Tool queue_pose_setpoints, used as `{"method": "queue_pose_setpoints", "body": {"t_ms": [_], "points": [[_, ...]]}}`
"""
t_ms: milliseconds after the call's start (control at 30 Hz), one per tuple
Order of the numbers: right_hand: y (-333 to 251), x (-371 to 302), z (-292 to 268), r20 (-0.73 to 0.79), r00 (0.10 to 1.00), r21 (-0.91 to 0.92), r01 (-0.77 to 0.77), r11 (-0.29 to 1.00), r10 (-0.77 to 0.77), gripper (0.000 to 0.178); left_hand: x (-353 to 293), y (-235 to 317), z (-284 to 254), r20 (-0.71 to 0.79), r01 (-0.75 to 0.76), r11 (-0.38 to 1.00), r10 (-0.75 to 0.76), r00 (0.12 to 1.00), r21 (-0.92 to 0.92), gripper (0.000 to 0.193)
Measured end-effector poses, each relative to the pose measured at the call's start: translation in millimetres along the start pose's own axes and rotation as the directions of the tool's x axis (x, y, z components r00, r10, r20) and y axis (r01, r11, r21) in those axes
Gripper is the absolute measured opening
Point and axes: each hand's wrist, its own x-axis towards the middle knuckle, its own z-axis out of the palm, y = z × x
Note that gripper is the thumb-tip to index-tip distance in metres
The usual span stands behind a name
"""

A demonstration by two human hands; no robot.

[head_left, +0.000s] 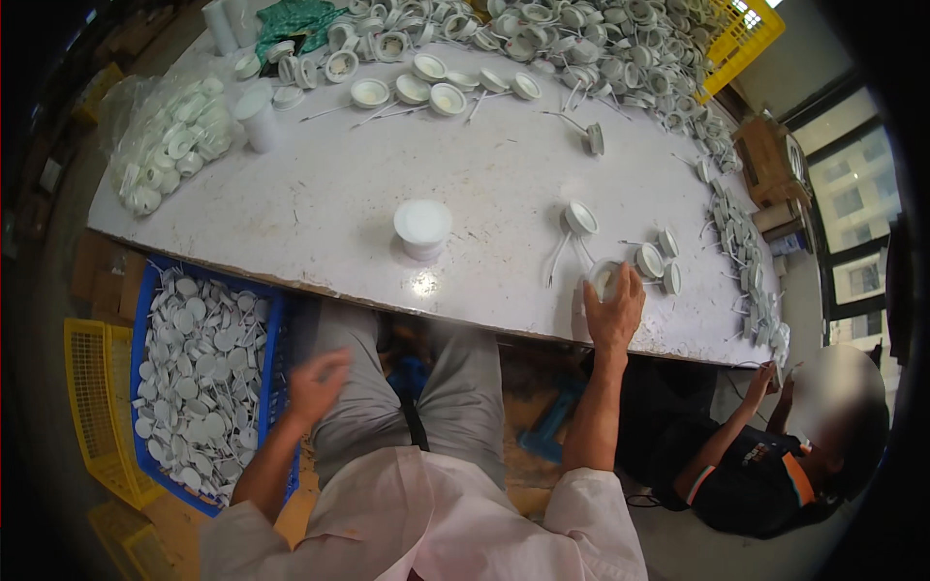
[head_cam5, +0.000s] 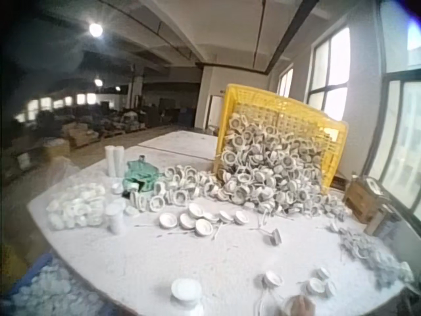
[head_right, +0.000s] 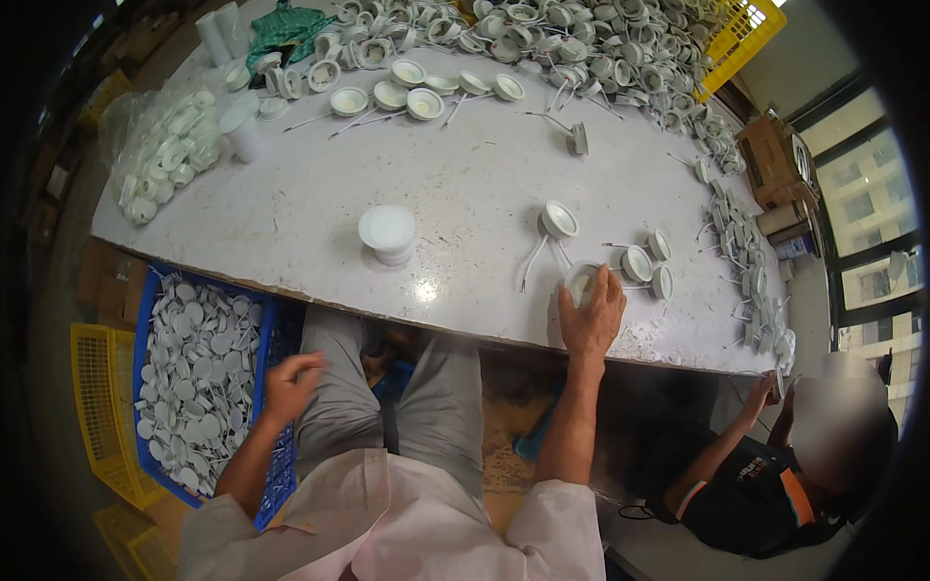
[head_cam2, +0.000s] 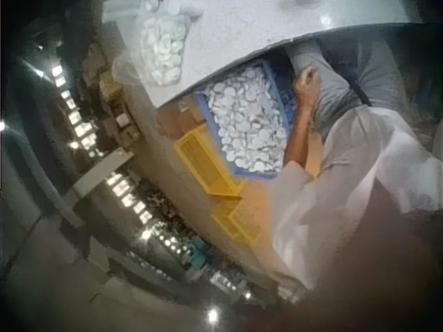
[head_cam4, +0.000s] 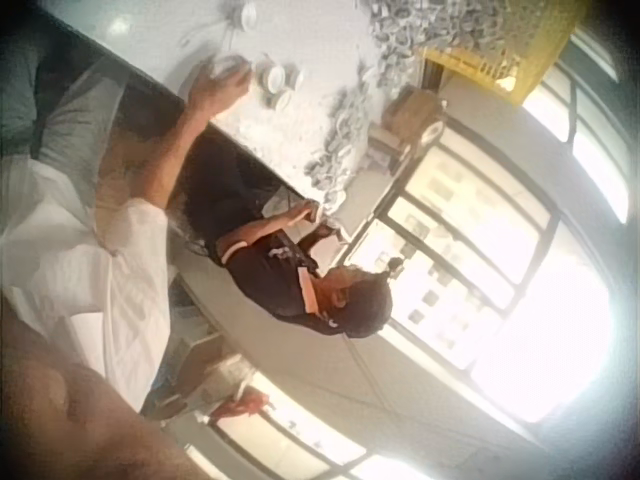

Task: The person assembles light fixtures by taking housings from a crate, picking circular diffuser covers from a stack on the table, pressing each cover into a housing by hand, and placing the assembled lights on the table.

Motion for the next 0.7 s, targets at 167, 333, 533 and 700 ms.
{"method": "queue_pose_setpoints", "body": {"t_ms": [167, 333, 533, 700], "points": [[-10.7, -22.4, -7.4, 0.052, 0.998, 0.027, -0.042, 0.999, 0.041, 0.068, 50.4, 103.4, 98.0, 0.186, -0.391, 0.904, 0.419, 0.889, -0.171, 0.018], [5.7, -50.2, -27.3, -0.020, 0.996, -0.025, -0.085, 0.996, 0.084, 0.066, 70.1, 129.6, 138.4, 0.249, -0.480, 0.857, 0.514, 0.821, -0.187, 0.020], [-20.5, -71.9, -79.5, -0.093, 0.995, 0.164, -0.016, 0.986, 0.032, 0.069, 60.3, 149.8, 135.3, 0.283, -0.484, 0.854, 0.520, 0.806, -0.189, 0.034], [-62.6, -63.8, -96.5, 0.098, 0.965, 0.581, 0.144, 0.801, -0.244, 0.084, 82.0, 176.8, 115.6, 0.371, -0.563, 0.817, 0.565, 0.737, -0.126, 0.071]]}}
